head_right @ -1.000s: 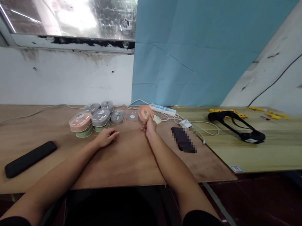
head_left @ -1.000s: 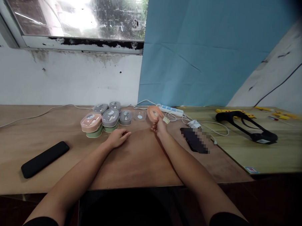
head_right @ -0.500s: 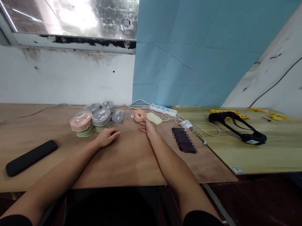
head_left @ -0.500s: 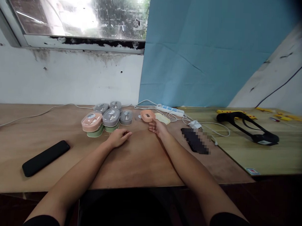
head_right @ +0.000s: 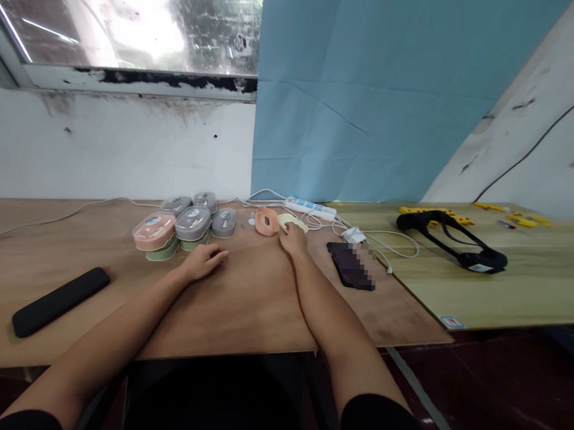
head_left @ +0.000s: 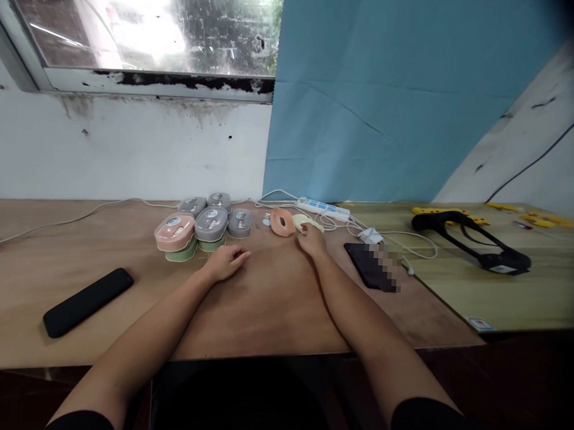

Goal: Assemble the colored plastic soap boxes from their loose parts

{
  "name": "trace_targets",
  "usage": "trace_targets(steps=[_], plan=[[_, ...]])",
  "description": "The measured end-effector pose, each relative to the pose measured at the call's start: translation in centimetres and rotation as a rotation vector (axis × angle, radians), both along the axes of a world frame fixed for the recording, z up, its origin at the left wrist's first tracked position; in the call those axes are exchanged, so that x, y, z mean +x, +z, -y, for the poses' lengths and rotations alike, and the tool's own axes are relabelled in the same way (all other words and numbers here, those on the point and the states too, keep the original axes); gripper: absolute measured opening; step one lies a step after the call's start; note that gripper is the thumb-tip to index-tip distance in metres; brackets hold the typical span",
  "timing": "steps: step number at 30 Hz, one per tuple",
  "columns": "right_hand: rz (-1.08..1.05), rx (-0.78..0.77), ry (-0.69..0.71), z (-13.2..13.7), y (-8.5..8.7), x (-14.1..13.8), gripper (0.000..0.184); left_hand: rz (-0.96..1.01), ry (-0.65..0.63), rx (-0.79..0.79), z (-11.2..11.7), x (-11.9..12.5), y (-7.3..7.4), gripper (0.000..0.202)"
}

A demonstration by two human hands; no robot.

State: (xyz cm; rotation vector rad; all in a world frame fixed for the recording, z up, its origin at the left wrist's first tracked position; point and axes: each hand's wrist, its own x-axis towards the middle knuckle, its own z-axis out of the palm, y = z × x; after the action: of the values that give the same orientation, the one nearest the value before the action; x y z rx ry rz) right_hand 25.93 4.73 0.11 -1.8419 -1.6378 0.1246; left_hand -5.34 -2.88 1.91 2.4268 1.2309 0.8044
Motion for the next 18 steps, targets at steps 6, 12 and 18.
trace_targets(steps=[6, 12, 18], plan=[[0.213, -0.083, 0.072, -0.07, -0.16, -0.01, 0.034, -0.004, 0.003, -0.001, -0.08, -0.01, -0.15, 0.039], [0.310, -0.098, 0.032, -0.31, -0.40, -0.50, 0.034, -0.002, 0.011, -0.013, -0.15, -0.06, -0.27, 0.039], [0.265, -0.099, 0.002, -0.89, -0.93, -0.39, 0.045, -0.005, 0.004, -0.014, -0.14, -0.05, -0.22, 0.039]])
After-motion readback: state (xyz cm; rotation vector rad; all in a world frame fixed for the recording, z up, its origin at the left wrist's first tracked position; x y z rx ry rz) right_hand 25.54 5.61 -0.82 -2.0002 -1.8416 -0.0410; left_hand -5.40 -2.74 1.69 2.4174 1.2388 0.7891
